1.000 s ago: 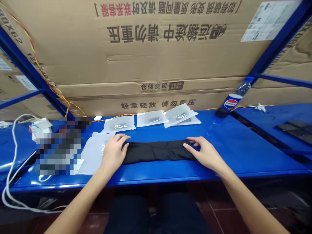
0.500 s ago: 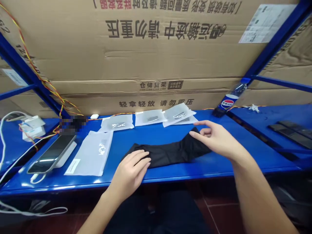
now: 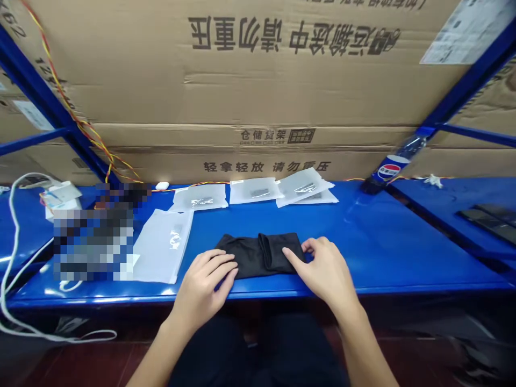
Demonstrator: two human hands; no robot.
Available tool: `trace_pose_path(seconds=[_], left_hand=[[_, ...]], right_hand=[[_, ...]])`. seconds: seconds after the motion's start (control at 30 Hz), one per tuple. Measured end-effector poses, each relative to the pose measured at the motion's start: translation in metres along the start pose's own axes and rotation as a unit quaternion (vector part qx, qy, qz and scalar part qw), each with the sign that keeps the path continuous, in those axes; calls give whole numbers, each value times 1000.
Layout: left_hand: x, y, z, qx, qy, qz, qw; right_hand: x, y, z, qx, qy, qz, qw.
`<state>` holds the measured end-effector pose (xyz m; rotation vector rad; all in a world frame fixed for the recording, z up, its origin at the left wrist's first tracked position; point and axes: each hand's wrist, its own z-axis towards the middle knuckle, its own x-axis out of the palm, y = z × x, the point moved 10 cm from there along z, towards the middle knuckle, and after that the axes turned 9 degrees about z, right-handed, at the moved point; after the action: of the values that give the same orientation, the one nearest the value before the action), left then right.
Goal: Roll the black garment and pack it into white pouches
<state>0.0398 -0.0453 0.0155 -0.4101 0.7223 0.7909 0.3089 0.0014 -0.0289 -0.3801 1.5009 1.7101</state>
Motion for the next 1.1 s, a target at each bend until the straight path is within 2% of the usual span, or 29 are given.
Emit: trace_pose_path(seconds=[0.1,0.2,0.27,0.33,0.43,0.5,0.57,0.63,0.67,0.73,0.8,0.87,0.93,1.03,1.1], left_hand=[[5,1,-1,-11,6,-13,1000],[4,0,-3,-16,2,-20,1000],[4,1,-5,-21,8,-33,999],[8,4,-6,-35,26,-54,998],[10,17,-10,-97,39,-89,991],[0,32,-16,-171,-4,-95,981],[-21,50,-25,-242,-79,-51,966],[-42,61,-30,-271,-121,45,954],[-48,66,-29,-269,-116,101,951],[-49,78,-26,-253,-67,201,944],[-42,95,-25,-241,-2,266,933],[-34,108,-27,-232,51,290,927],[-27,114,-31,-230,90,281,928],[-26,109,-36,-234,119,265,928],[-27,97,-37,-216,136,252,933]], right_hand=[[1,-11,5,28,24,63,997],[-20,-5,11,50,-49,95,993],[-32,20,9,15,-108,95,990],[-26,61,-4,-65,-139,107,982],[15,121,-37,-181,-112,149,966],[59,152,-59,-240,-18,121,963],[81,162,-73,-261,27,115,958],[76,158,-74,-254,15,142,957],[67,155,-73,-258,2,152,954],[54,151,-72,-290,-4,128,948],[57,150,-75,-343,42,58,937],[69,141,-81,-373,101,-5,923],[76,128,-86,-378,126,-35,917],[73,109,-96,-386,135,-49,911],[65,99,-105,-402,131,-59,904]])
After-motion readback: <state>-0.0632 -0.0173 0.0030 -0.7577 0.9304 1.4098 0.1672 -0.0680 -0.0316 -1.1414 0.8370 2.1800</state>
